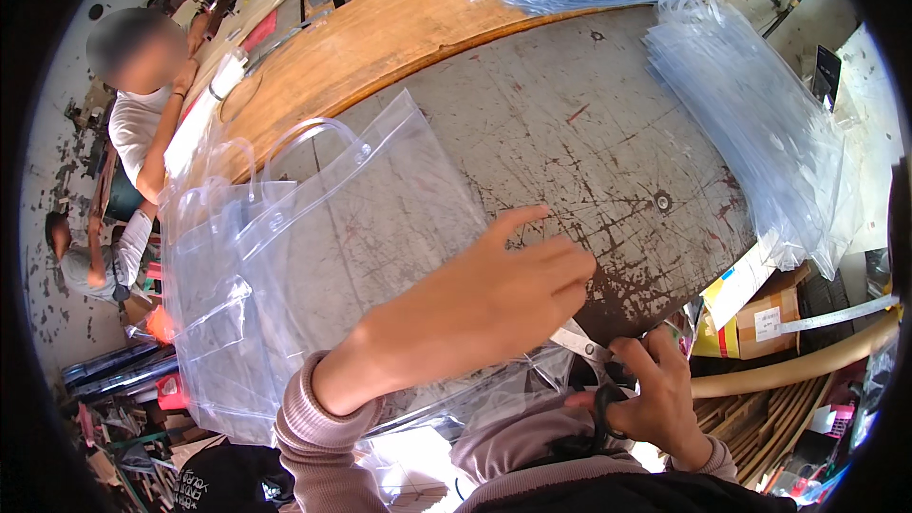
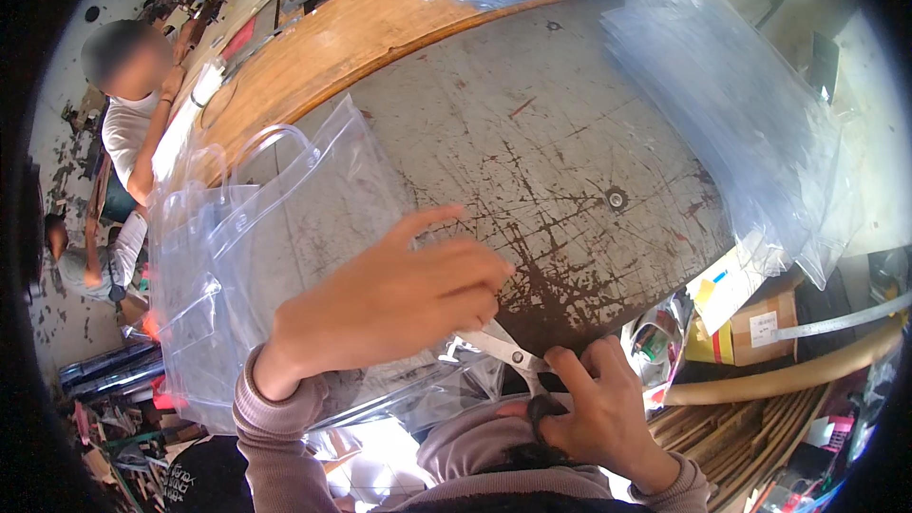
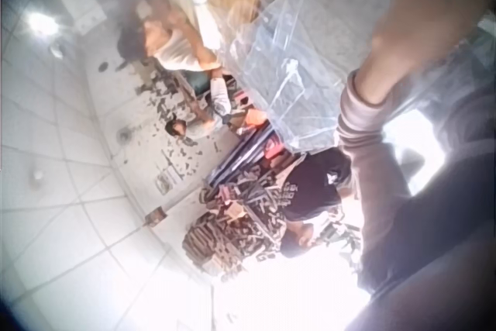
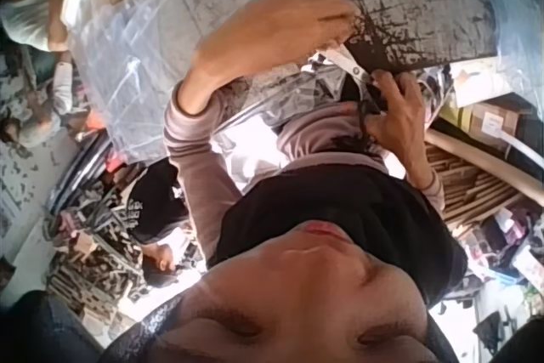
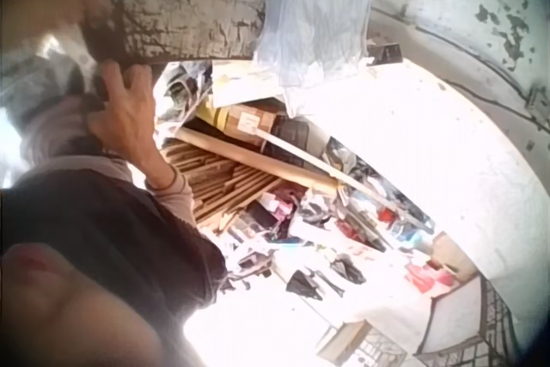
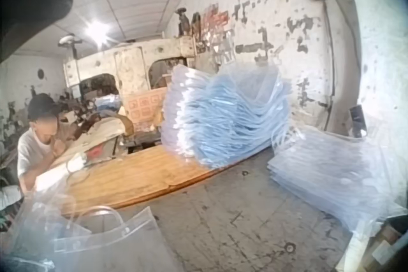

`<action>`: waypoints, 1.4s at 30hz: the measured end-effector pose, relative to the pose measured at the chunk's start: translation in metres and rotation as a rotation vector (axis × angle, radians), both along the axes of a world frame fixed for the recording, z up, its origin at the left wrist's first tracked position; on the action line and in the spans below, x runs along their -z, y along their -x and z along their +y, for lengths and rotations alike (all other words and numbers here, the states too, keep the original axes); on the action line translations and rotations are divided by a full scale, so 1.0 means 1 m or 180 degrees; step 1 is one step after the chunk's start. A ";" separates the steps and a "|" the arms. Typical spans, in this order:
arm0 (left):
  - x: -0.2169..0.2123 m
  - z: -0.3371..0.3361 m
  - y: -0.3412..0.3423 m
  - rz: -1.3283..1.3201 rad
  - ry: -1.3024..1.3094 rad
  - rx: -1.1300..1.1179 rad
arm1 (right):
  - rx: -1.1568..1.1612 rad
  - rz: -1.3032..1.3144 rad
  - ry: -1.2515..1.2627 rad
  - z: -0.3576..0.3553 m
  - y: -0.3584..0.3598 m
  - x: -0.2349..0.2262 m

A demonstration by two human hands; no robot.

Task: The person trims excess plastic from clear bags using scissors and handles the items by hand at a workstation.

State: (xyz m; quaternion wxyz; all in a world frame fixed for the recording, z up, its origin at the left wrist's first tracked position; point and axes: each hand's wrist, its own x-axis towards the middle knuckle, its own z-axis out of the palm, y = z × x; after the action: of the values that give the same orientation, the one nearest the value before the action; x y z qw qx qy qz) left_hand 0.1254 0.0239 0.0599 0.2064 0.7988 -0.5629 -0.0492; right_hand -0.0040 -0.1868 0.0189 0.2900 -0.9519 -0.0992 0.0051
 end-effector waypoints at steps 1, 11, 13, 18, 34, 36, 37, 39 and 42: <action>-0.004 0.002 -0.003 -0.0020 0.0095 -0.0196 | 0.0003 -0.0004 0.0001 0.001 -0.001 0.000; -0.015 0.025 -0.020 -0.0147 0.0288 -0.0849 | 0.0142 -0.0115 0.0211 0.006 -0.007 -0.007; -0.007 0.023 -0.023 -0.0030 0.0243 -0.0690 | 0.0106 -0.0260 0.0204 0.006 -0.007 -0.007; 0.008 0.008 -0.016 0.0357 0.0375 -0.0329 | 0.0133 -0.0183 0.0252 0.007 -0.008 -0.008; 0.016 -0.003 0.002 -0.0372 -0.0009 -0.0032 | 0.0223 -0.0069 0.0433 0.012 -0.005 -0.012; 0.015 -0.004 0.005 -0.0483 -0.0067 -0.0035 | 0.0180 -0.0113 0.0432 0.012 -0.005 -0.011; 0.014 -0.003 0.007 -0.0479 -0.0064 -0.0027 | 0.0149 -0.0132 0.0423 0.013 -0.006 -0.009; 0.014 -0.001 0.008 -0.0491 -0.0081 -0.0052 | 0.0142 -0.0093 0.0376 0.015 -0.006 -0.009; 0.013 0.000 0.007 -0.0442 -0.0042 0.0015 | 0.0146 0.0027 0.0303 0.013 -0.006 -0.010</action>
State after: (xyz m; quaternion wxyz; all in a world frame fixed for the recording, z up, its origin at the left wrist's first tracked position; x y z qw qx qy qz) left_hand 0.1186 0.0240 0.0469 0.1614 0.8003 -0.5774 0.0023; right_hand 0.0020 -0.1737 0.0285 0.2448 -0.9666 -0.0758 0.0073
